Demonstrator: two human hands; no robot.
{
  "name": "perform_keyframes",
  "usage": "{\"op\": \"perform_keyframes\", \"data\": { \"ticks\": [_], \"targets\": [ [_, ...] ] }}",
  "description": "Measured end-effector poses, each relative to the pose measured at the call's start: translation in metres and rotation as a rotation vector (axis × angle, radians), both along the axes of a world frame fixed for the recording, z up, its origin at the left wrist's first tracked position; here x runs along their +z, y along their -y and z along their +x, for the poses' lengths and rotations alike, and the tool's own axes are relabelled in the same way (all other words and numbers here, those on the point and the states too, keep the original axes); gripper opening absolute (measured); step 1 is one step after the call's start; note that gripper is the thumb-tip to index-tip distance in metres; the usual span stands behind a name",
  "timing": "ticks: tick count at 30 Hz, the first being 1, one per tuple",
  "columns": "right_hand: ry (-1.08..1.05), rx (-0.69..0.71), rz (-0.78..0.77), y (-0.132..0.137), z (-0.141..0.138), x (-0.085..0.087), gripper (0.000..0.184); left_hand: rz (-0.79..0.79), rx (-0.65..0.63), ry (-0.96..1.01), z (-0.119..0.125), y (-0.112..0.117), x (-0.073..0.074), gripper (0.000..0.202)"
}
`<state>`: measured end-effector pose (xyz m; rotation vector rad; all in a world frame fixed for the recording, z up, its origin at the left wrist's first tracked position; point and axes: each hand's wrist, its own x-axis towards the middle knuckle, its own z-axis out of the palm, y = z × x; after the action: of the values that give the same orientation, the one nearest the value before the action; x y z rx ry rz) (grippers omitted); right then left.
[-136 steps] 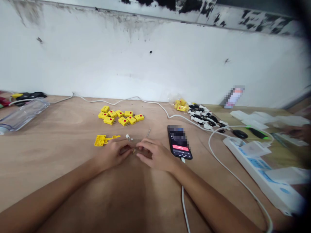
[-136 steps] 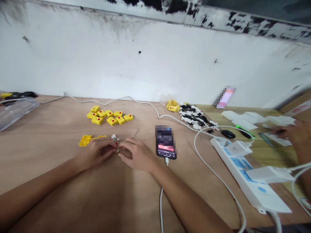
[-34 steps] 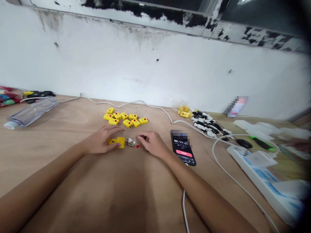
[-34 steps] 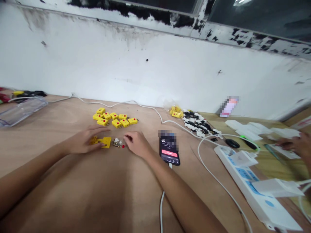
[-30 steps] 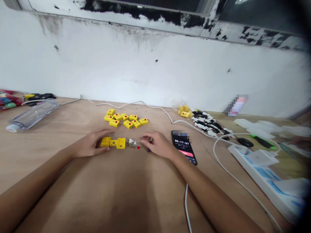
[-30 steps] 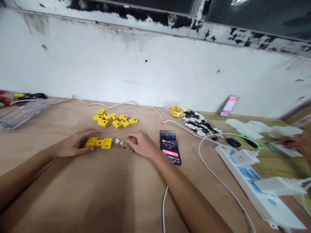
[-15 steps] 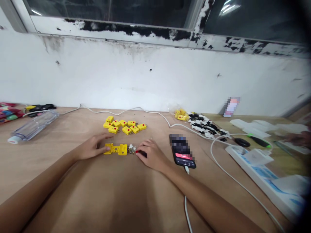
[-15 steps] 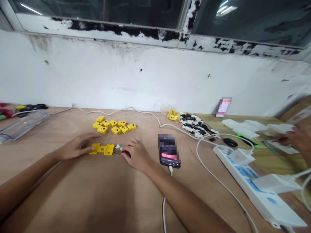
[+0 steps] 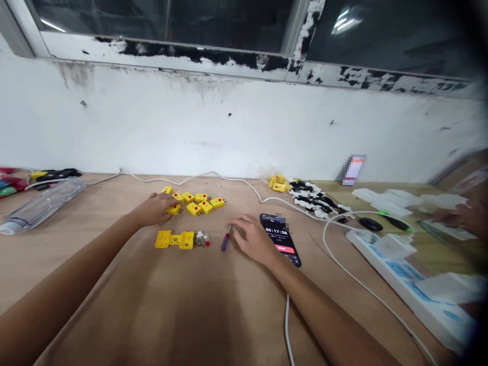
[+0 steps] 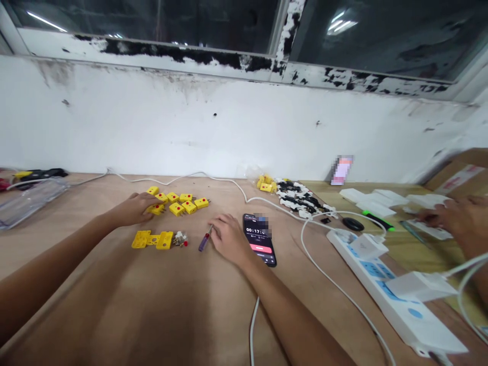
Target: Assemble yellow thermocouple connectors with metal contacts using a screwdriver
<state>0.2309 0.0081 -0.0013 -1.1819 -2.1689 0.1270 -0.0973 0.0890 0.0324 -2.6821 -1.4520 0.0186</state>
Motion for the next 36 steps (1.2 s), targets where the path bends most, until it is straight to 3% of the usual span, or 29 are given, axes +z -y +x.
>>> {"op": "perform_keyframes", "data": {
  "ticks": [4,7,9,13,18,23,25,28,32,36],
  "targets": [
    [0.022,0.044,-0.042,-0.005,0.001,-0.008,0.038,0.015,0.021,0.031,0.000,0.003,0.000,0.054],
    [0.101,0.137,-0.015,-0.006,-0.001,-0.011,0.046,0.052,-0.047,0.091,0.011,0.004,0.001,0.051],
    [0.151,0.188,0.011,-0.006,-0.003,-0.011,0.043,0.080,-0.114,0.147,0.024,0.001,0.001,0.046],
    [0.201,0.270,0.004,-0.004,-0.002,-0.010,0.041,-0.012,-0.190,0.104,0.050,-0.012,-0.002,0.051],
    [0.224,0.297,-0.034,0.001,0.004,-0.005,0.034,0.010,-0.186,0.193,0.051,-0.014,0.008,0.037],
    [0.243,0.367,-0.035,0.007,0.002,0.006,0.045,0.056,-0.187,0.564,0.044,0.038,0.023,0.032],
    [0.280,0.414,-0.043,0.007,-0.002,0.008,0.033,-0.019,-0.212,0.626,0.050,0.069,0.016,0.031],
    [0.284,0.416,0.032,0.006,-0.006,0.010,0.017,-0.078,-0.081,0.817,0.062,0.111,-0.004,0.032],
    [-0.096,0.236,0.261,0.010,-0.008,0.015,0.016,-0.180,-0.127,0.877,0.073,0.138,-0.027,0.033],
    [-0.431,0.079,0.323,0.017,-0.009,0.016,0.024,-0.199,-0.240,0.699,0.074,0.138,-0.033,0.034]
  ]
}}
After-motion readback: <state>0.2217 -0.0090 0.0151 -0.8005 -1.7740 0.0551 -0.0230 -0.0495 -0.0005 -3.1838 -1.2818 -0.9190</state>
